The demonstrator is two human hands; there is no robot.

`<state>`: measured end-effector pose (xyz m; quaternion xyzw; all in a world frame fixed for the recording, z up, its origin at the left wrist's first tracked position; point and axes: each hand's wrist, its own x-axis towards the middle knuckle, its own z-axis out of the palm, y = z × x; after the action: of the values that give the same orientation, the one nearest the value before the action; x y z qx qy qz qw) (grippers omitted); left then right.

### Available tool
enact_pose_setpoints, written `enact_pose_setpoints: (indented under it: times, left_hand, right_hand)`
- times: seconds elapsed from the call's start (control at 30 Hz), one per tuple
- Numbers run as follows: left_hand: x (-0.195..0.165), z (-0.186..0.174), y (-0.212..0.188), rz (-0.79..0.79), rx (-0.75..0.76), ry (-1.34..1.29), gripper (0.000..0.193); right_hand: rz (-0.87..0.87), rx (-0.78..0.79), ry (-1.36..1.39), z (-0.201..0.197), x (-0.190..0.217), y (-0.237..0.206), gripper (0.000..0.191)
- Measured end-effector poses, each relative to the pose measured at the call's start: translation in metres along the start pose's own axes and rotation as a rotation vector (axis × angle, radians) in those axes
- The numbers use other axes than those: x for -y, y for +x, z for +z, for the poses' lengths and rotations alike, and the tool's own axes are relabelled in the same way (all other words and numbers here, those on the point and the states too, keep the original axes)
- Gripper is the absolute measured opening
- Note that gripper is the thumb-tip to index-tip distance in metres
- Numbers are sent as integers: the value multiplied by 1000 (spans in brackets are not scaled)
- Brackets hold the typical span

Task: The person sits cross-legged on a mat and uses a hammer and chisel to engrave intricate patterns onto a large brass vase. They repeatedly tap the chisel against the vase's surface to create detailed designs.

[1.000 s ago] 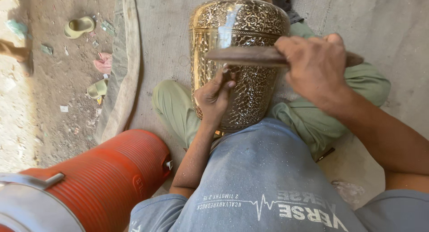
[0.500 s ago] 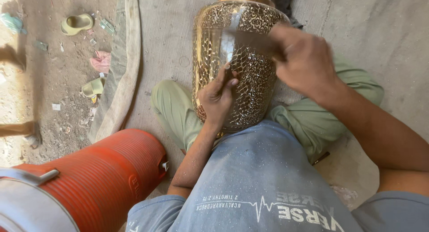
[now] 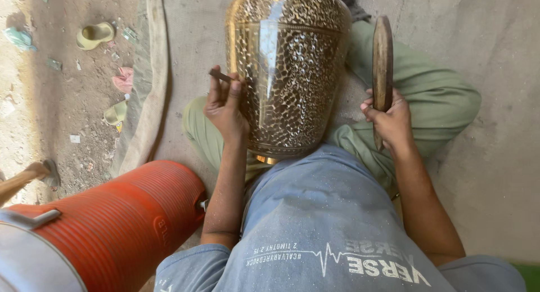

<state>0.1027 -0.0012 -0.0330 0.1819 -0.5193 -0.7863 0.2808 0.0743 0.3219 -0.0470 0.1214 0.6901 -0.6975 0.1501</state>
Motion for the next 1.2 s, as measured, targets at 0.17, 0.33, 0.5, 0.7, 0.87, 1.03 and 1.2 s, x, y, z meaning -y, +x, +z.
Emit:
enact_pose_setpoints:
  times: [0.17, 0.33, 0.5, 0.7, 0.87, 1.03, 1.2]
  left_hand:
    - [1, 0, -9, 68, -50, -8, 54]
    - [-1, 3, -4, -9, -68, -152, 54]
    - [-9, 4, 0, -43, 23, -121, 51]
    - [-15, 4, -5, -70, 113, -207, 44]
    - [-20, 3, -7, -44, 152, -246, 41]
    - [-22, 2, -10, -20, 184, -283, 40]
    - [-22, -2, -12, -19, 207, -273, 43]
  right_hand:
    - [14, -21, -9, -13, -3, -11, 35]
    - [-37, -27, 85, -20, 1, -15, 38]
    - [0, -68, 83, -30, -11, -27, 34]
    - [48, -106, 106, -37, -13, -54, 45]
    - [156, -123, 234, -25, -15, -72, 39]
    - [130, -67, 279, -11, -10, -87, 36]
    - [138, -67, 268, -7, -4, -87, 38]
